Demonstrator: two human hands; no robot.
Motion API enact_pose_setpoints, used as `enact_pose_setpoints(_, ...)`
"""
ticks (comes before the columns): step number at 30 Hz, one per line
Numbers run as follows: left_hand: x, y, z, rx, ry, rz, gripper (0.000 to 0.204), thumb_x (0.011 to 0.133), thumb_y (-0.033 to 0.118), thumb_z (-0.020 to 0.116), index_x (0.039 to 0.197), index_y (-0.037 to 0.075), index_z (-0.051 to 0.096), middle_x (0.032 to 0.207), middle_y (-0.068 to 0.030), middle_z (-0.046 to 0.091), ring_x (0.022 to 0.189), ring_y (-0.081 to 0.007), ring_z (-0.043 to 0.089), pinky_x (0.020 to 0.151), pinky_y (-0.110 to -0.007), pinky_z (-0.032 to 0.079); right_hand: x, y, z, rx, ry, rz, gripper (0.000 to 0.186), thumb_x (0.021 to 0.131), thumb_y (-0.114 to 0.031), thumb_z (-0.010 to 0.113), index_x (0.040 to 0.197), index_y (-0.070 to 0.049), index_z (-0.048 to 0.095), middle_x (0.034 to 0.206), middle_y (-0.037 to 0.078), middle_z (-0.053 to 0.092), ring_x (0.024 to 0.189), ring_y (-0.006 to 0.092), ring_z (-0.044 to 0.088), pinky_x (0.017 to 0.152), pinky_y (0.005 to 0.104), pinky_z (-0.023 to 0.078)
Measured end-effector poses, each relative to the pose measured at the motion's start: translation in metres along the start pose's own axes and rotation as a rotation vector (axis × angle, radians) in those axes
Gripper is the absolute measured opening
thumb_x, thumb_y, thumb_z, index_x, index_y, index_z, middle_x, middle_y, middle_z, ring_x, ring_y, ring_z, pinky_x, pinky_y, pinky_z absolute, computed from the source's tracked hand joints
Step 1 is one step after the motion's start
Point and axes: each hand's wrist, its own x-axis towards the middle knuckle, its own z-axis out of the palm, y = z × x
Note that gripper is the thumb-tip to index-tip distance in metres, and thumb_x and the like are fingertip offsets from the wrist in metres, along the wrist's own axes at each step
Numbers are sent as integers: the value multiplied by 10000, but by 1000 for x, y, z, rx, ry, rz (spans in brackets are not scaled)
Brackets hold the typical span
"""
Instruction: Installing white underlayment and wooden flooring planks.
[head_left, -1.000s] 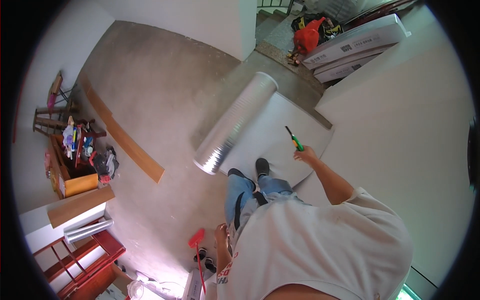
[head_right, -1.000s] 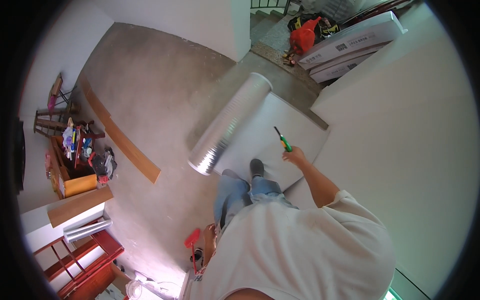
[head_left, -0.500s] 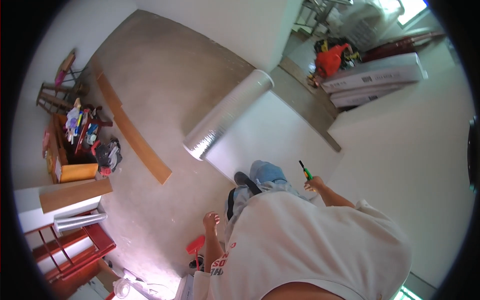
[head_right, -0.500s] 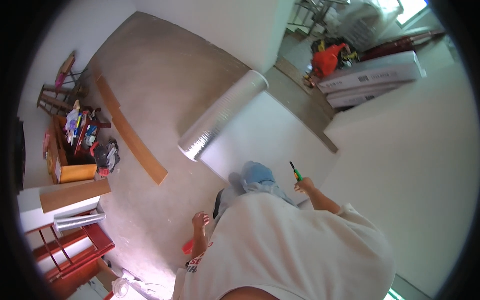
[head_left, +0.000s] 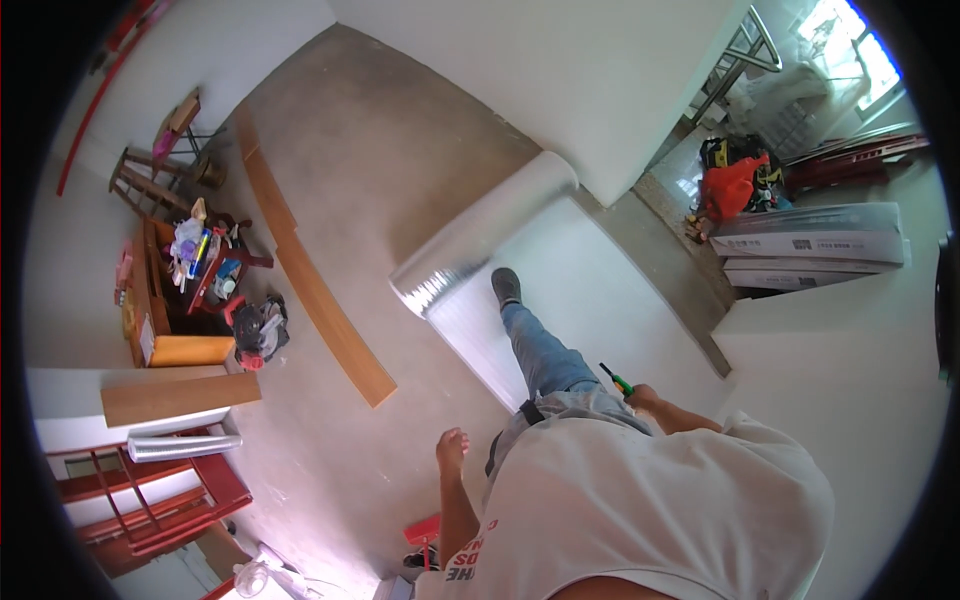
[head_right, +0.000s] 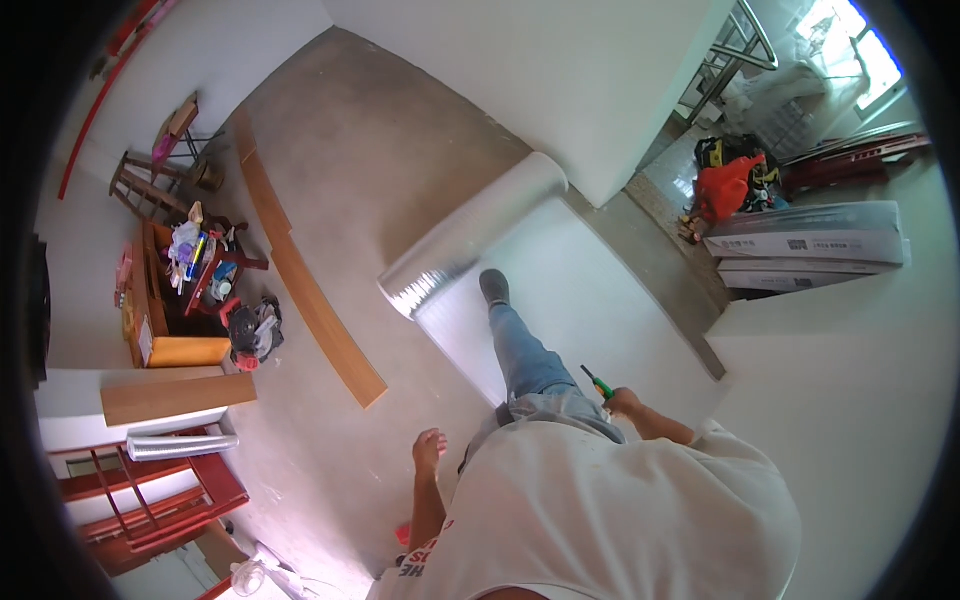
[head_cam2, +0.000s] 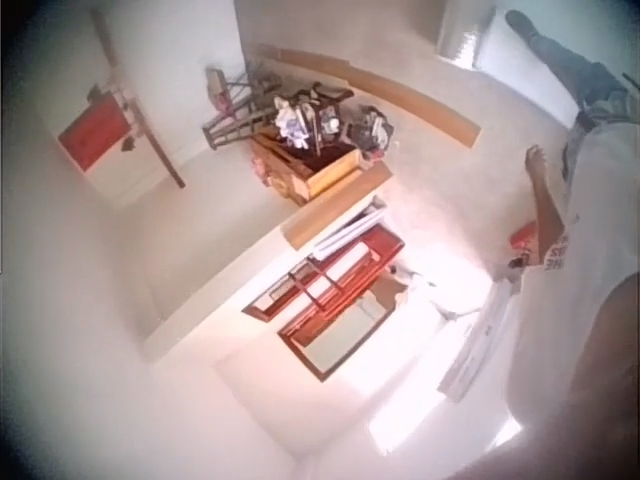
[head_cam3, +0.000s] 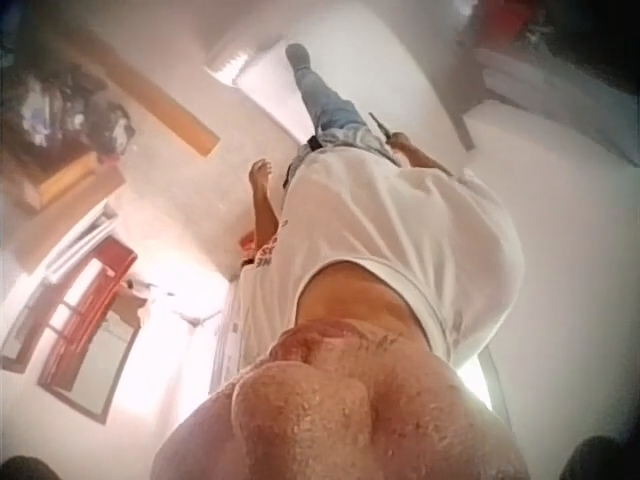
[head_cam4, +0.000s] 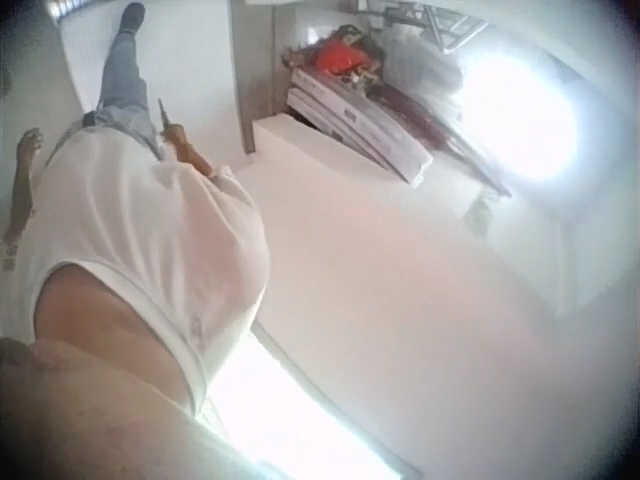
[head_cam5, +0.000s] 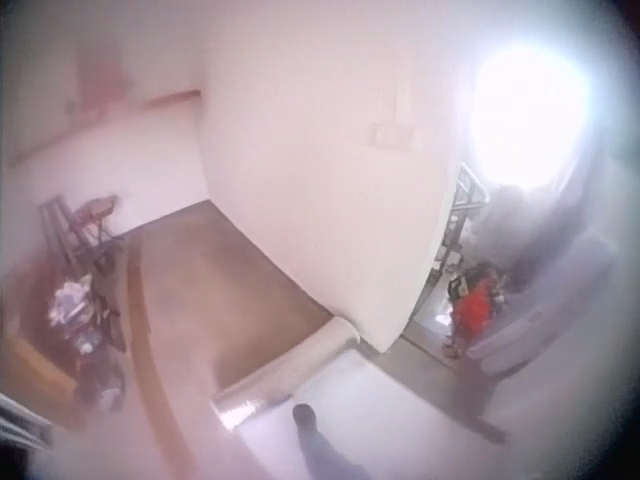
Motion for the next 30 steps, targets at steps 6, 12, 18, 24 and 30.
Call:
enact_pose_setpoints(6, 45, 21, -15, -138, -2, -228, 258, 906, 159, 582, 1100, -10, 606, 861, -130, 681, 702, -180, 653, 608, -271, 537, 112, -135, -90, -21, 56, -86, 228, 661, -244, 771, 764, -57, 691, 713, 99, 690, 633, 188, 657, 589, 342, 510)
enact_pose_setpoints(12, 86, 118, -29, 312, -137, -31, 269, 923, 148, 571, 1136, -15, 585, 918, -142, 681, 765, -195, 662, 629, -277, 535, 150, -345, -225, 739, 28, -231, 112, 848, -89, 628, 896, 12, 629, 763, 107, 662, 664, 178, 653, 574, 269, 501)
enact_pose_setpoints(18, 163, 314, -8, -145, 144, 18, 294, 954, 196, 538, 1172, 2, 582, 959, -123, 675, 808, -187, 657, 704, -284, 534, 185, -467, -311, 567, 58, -291, 137, 830, -142, 661, 867, -13, 634, 771, 108, 683, 685, 184, 670, 591, 285, 505)
enact_pose_setpoints(24, 257, 318, -31, -208, 86, -150, 276, 951, 208, 548, 1152, 20, 578, 956, -131, 672, 802, -213, 663, 685, -318, 554, 231, -530, -334, 610, 26, -201, 128, 804, -96, 667, 847, 15, 620, 744, 129, 673, 630, 202, 662, 506, 282, 486)
enact_pose_setpoints(30, 368, 237, -107, -350, 131, -275, 110, 909, 161, 575, 830, 96, 615, 768, -67, 618, 602, -174, 596, 477, -274, 439, 263, -628, -313, 431, -39, 84, 159, 857, -140, 654, 875, 12, 613, 706, 113, 660, 570, 181, 638, 476, 282, 465)
